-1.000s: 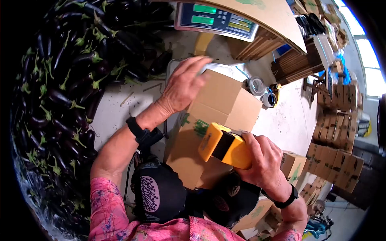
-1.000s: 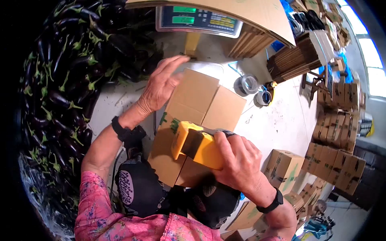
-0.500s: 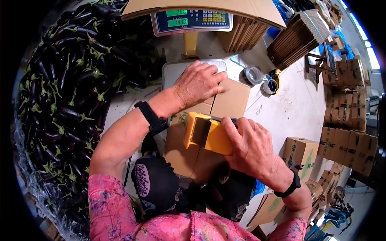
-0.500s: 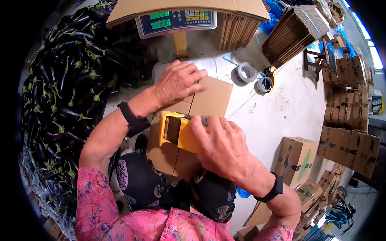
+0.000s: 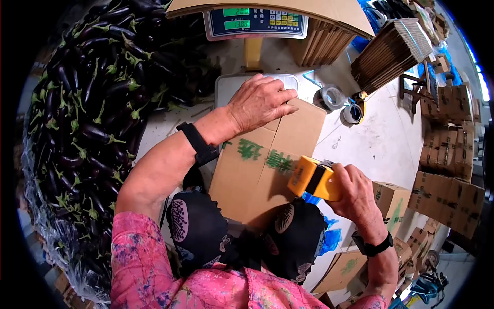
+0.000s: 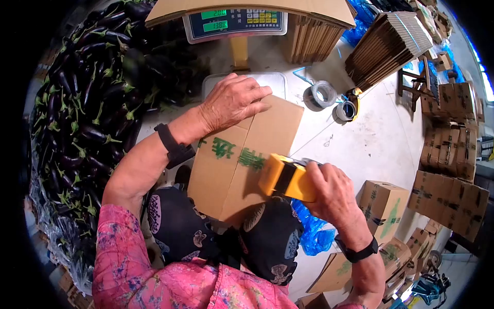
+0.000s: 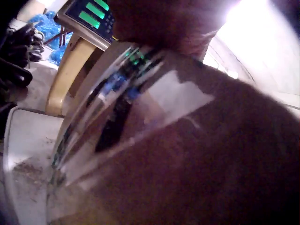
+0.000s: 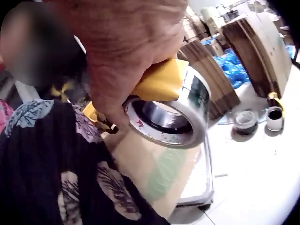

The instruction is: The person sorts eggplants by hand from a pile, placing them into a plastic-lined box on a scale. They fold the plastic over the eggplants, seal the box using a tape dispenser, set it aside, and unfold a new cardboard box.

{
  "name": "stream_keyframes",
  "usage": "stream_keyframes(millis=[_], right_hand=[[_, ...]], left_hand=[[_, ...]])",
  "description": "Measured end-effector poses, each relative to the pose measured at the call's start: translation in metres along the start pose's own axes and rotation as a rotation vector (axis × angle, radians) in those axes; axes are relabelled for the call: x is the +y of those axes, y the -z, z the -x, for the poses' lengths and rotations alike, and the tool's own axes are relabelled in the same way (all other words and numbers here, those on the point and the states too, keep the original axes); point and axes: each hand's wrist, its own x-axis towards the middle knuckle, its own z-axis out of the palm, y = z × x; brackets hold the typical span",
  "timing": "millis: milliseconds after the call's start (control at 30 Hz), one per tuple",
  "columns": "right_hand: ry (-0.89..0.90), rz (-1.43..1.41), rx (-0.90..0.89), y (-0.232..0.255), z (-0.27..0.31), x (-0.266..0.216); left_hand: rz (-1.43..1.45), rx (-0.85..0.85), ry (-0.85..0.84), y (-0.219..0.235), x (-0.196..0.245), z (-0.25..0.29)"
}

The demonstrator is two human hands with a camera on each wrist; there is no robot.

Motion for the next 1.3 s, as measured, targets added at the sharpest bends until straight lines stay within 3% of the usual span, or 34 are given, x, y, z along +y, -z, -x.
stream_keyframes(millis=[100, 200, 300, 400, 467, 567, 667, 833, 967, 1033, 1100, 1133, 1167, 1200, 1267, 1300], right_hand=[[-0.099, -0.003, -0.054, -0.020, 0.031, 0.035], [-0.114, -0.120, 0.006, -0.052, 0.060, 0.064], [-0.079, -0.205, 0.032, -0.079, 0.042, 0.063], [-0.052, -0.319, 0.072, -0.114, 0.021, 0.062], [-0.047, -0.360, 0.103, -0.129, 0.018, 0.065], [-0.063, -0.362, 0.101, -0.130, 0.017, 0.064], [-0.059, -0.365, 0.128, -0.119, 0.015, 0.055], [-0.124, -0.301, 0.134, -0.059, 0.020, 0.027], [-0.207, -0.045, -0.064, 0.008, -0.010, -0.005], [-0.179, -0.050, -0.052, 0.005, -0.028, -0.020], [-0.149, -0.060, -0.028, 0.005, -0.051, -0.037], [-0.115, -0.043, -0.030, 0.005, -0.061, -0.045], [-0.102, -0.045, -0.047, 0.004, -0.070, -0.049], [-0.082, -0.042, -0.062, 0.004, -0.081, -0.054], [-0.093, 0.015, -0.121, 0.003, -0.101, -0.072], [-0.094, 0.022, -0.122, 0.001, -0.111, -0.082]], left_hand=[[-0.007, 0.003, -0.005, 0.000, -0.001, 0.000], [-0.003, 0.009, -0.010, -0.002, -0.002, 0.001], [0.058, 0.023, -0.125, 0.007, -0.009, 0.004], [0.293, 0.290, 0.316, 0.016, -0.018, 0.041], [0.853, 0.198, 0.908, 0.000, -0.039, 0.099], [1.415, -0.225, 1.213, -0.033, -0.016, 0.169], [1.618, -0.360, 1.392, -0.028, -0.013, 0.212], [1.810, -0.277, 1.395, -0.049, -0.010, 0.211], [1.922, -0.087, 1.320, -0.082, -0.013, 0.186], [1.798, 0.022, 1.249, -0.087, -0.041, 0.185], [1.439, 0.132, 1.129, -0.090, -0.075, 0.186], [0.842, -0.002, 1.239, -0.068, -0.085, 0.182], [1.094, 0.140, 1.237, -0.042, -0.092, 0.195], [1.084, 0.242, 1.200, -0.024, -0.097, 0.205], [0.864, 0.226, 1.209, 0.039, -0.055, 0.166], [0.809, 0.175, 1.099, 0.053, -0.043, 0.150]])
